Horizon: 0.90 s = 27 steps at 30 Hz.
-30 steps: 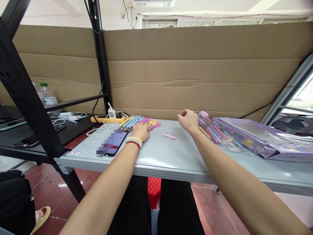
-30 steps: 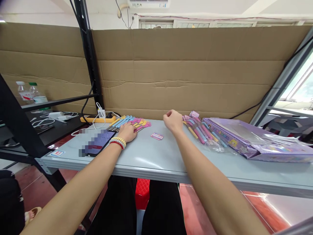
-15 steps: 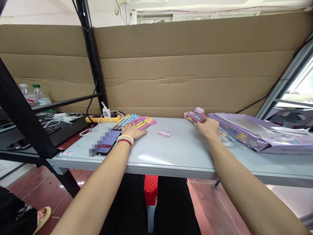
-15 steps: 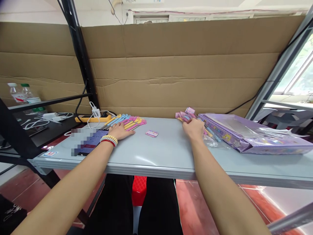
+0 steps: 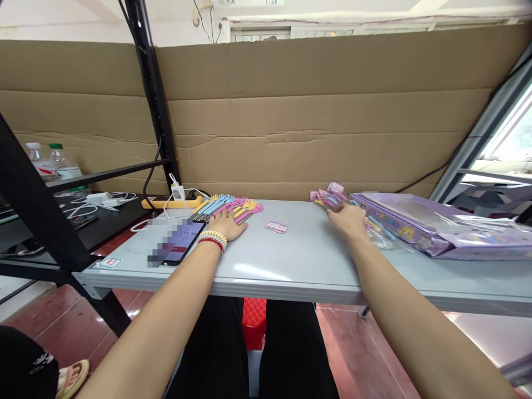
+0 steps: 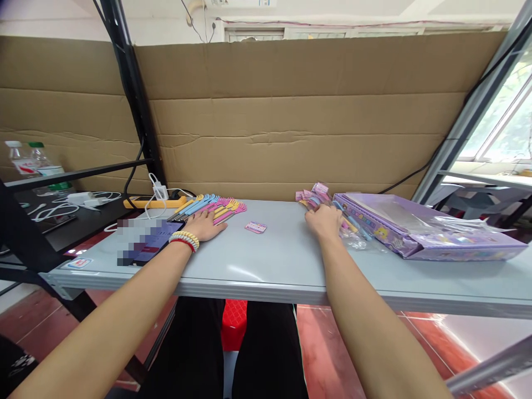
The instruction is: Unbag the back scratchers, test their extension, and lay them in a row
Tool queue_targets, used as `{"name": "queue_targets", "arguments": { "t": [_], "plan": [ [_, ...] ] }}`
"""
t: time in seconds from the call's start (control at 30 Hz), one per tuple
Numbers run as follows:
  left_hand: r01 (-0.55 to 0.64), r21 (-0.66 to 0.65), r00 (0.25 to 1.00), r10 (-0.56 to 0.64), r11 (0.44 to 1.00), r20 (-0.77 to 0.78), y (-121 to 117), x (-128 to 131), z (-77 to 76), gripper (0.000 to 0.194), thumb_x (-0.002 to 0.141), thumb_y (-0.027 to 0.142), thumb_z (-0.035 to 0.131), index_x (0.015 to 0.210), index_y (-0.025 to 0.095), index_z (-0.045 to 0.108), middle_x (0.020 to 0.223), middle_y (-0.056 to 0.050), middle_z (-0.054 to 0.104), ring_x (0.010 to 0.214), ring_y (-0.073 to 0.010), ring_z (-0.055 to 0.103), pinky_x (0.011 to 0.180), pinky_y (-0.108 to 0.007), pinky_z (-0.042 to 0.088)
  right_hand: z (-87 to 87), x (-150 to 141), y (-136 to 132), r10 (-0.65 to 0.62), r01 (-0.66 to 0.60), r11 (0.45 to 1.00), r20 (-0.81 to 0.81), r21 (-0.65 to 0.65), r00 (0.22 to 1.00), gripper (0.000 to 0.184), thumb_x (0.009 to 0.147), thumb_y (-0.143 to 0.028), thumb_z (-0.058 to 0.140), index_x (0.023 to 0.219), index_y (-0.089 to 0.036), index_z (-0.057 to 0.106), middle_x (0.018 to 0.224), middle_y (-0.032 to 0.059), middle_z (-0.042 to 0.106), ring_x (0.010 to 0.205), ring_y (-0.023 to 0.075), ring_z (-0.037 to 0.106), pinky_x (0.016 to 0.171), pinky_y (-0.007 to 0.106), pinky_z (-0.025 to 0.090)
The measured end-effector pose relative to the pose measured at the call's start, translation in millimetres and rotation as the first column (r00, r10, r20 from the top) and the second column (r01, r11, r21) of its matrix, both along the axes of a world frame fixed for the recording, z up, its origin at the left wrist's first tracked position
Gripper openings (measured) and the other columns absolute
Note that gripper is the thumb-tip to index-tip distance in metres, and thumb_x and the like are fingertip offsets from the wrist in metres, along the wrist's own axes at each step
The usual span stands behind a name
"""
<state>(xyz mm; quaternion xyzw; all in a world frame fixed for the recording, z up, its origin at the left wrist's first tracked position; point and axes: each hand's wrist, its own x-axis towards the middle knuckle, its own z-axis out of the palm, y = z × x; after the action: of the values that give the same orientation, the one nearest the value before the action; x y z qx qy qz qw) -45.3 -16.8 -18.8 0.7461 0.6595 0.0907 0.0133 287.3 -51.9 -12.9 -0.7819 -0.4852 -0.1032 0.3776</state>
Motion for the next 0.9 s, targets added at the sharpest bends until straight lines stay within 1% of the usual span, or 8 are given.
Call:
{"name": "queue_targets", "arguments": {
  "t": [0.1,0.2,0.3,0.43,0.57,0.7,0.8,0.9],
  "plan": [
    [0.004,-0.032,1.0,-0.004,0.999,-0.001,-1.0,1.8,1.6,0.085,0.077,0.07,0.033,0.144,0.018,0.031,0.152,-0.012,0.026,0.14,-0.0317,0.02,0.112,-0.048,0.016,3.3,-5.3,-4.0,-0.081,0.081,0.995,-0.005,-0.063,0.997,0.025,0.075,-0.032,0.059,0.088,-0.012,0.067,0.103,0.0249,0.055,0.109,0.0396,0.041,0.09,0.054,0.03],
    [-0.01,0.039,0.998,0.007,0.999,0.062,0.5,-1.2,5.0,0.088,0.074,0.074,0.034,0.144,0.02,0.032,0.151,-0.011,0.028,0.139,-0.0327,0.022,0.111,-0.048,0.019,5.0,-7.2,-6.2,-0.133,0.131,0.985,-0.013,-0.116,0.991,0.028,0.074,-0.032,0.06,0.09,-0.01,0.066,0.11,0.0261,0.052,0.112,0.0395,0.037,0.089,0.054,0.03],
    [-0.126,0.124,0.983,0.106,0.984,0.153,6.4,-9.0,7.7,0.095,0.07,0.081,0.03,0.141,0.018,0.037,0.149,-0.014,0.031,0.137,-0.0345,0.027,0.109,-0.047,0.024,3.5,-7.1,-4.6,-0.203,0.197,0.964,-0.016,-0.182,0.979,0.03,0.073,-0.031,0.061,0.094,-0.01,0.064,0.112,0.0241,0.051,0.113,0.0378,0.036,0.09,0.054,0.031],
    [-0.219,0.041,0.966,0.211,0.975,0.151,16.2,-19.1,7.6,0.099,0.067,0.084,0.026,0.138,0.016,0.041,0.144,-0.017,0.04,0.132,-0.0357,0.035,0.107,-0.048,0.028,3.1,-6.6,-4.0,-0.263,0.253,0.946,-0.023,-0.2,0.965,0.043,0.074,-0.042,0.062,0.102,-0.009,0.062,0.118,0.0257,0.049,0.116,0.0378,0.035,0.091,0.053,0.031],
    [-0.197,0.003,0.975,0.195,0.98,0.11,19.8,-21.1,6.5,0.1,0.066,0.085,0.023,0.138,0.018,0.042,0.142,-0.015,0.043,0.132,-0.035,0.036,0.109,-0.049,0.024,7.5,-2.7,-9.1,-0.29,0.266,0.929,-0.058,-0.258,0.955,0.048,0.076,-0.043,0.06,0.112,-0.011,0.059,0.124,0.0271,0.047,0.121,0.0383,0.033,0.093,0.051,0.029],
    [-0.189,-0.008,0.976,0.189,0.982,0.109,15.8,-18.3,8.6,0.1,0.065,0.085,0.026,0.139,0.019,0.042,0.142,-0.015,0.044,0.134,-0.0359,0.032,0.11,-0.052,0.019,11.4,5.5,-12.5,-0.29,0.26,0.932,-0.089,-0.254,0.953,0.045,0.075,-0.039,0.061,0.109,-0.01,0.061,0.117,0.0258,0.054,0.12,0.0377,0.037,0.094,0.049,0.028],
    [-0.188,0.075,0.973,0.176,0.979,0.149,6.2,-11.6,12.0,0.099,0.069,0.083,0.027,0.138,0.013,0.041,0.147,-0.019,0.034,0.137,-0.0359,0.026,0.111,-0.051,0.019,13.2,13.1,-13.5,-0.332,0.309,0.931,-0.099,-0.193,0.938,0.044,0.077,-0.038,0.057,0.109,-0.009,0.062,0.119,0.0244,0.055,0.12,0.0369,0.039,0.095,0.048,0.03],
    [-0.078,0.213,0.986,0.043,0.974,0.163,-9.3,1.9,14.7,0.089,0.075,0.076,0.028,0.131,0.009,0.048,0.145,-0.022,0.034,0.135,-0.0363,0.028,0.108,-0.05,0.024,13.8,21.7,-15.9,-0.367,0.338,0.92,-0.137,-0.197,0.92,0.047,0.08,-0.037,0.053,0.113,-0.005,0.061,0.123,0.0265,0.053,0.119,0.0374,0.041,0.095,0.047,0.031]
  ]
}}
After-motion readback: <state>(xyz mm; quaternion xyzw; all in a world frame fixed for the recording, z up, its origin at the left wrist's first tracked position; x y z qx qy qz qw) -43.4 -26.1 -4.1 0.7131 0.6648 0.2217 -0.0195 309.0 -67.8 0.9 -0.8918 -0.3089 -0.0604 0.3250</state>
